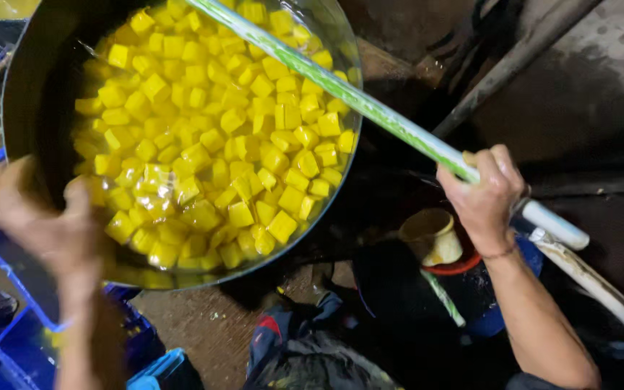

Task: The person picks yellow tofu blocks one at a time from a large water-filled basin and places them into blue plastic crates, occasionally steadying the basin and adjusting a water pipe that runs over it.

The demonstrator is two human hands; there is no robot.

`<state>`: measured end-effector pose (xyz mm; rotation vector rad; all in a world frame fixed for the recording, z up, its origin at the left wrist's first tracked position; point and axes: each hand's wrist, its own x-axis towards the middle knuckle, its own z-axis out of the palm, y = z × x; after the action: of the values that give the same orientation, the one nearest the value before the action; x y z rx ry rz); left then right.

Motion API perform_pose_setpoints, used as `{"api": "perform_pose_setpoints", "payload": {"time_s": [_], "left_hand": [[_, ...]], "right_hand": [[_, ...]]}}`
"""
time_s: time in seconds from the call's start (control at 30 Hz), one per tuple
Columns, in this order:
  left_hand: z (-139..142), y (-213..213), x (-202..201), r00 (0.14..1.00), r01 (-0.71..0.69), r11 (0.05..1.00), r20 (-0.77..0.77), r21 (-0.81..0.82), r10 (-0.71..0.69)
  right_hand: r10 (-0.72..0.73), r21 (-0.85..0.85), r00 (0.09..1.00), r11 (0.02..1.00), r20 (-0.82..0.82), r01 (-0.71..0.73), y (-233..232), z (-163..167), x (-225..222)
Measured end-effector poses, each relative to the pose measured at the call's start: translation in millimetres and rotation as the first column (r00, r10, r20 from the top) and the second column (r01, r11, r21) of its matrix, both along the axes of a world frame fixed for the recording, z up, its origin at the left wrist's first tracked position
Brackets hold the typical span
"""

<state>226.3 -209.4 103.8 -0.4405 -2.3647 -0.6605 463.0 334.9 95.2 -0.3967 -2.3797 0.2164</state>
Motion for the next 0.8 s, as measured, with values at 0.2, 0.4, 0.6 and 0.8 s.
{"api": "perform_pose_setpoints", "payload": {"time_s": [0.2, 0.4, 0.6, 0.8], "left_hand": [[-17.6, 243.7, 45.0, 0.821, 0.247, 0.840, 0.357, 0.483, -0.446], [-42.0, 385.7, -27.7, 0.462, -0.036, 0.601, 0.547, 0.798, -0.698], [-60.9, 408.5, -28.6, 0.614, 0.186, 0.599, 0.384, 0.779, -0.690], [-60.8, 420.6, -17.5, 0.690, 0.137, 0.508, 0.286, 0.850, -0.665]], "right_hand": [[0.026, -0.044, 0.999, 0.999, -0.018, -0.027, -11.2, 7.0, -11.5], [-0.050, -0.086, 0.997, 0.995, -0.051, 0.045, -22.2, 2.6, -8.9], [-0.022, -0.226, 0.983, 0.974, -0.180, -0.019, -30.0, 29.3, 56.1], [-0.289, -0.167, 0.919, 0.926, 0.269, 0.339, 40.4, 27.9, 208.1]]}}
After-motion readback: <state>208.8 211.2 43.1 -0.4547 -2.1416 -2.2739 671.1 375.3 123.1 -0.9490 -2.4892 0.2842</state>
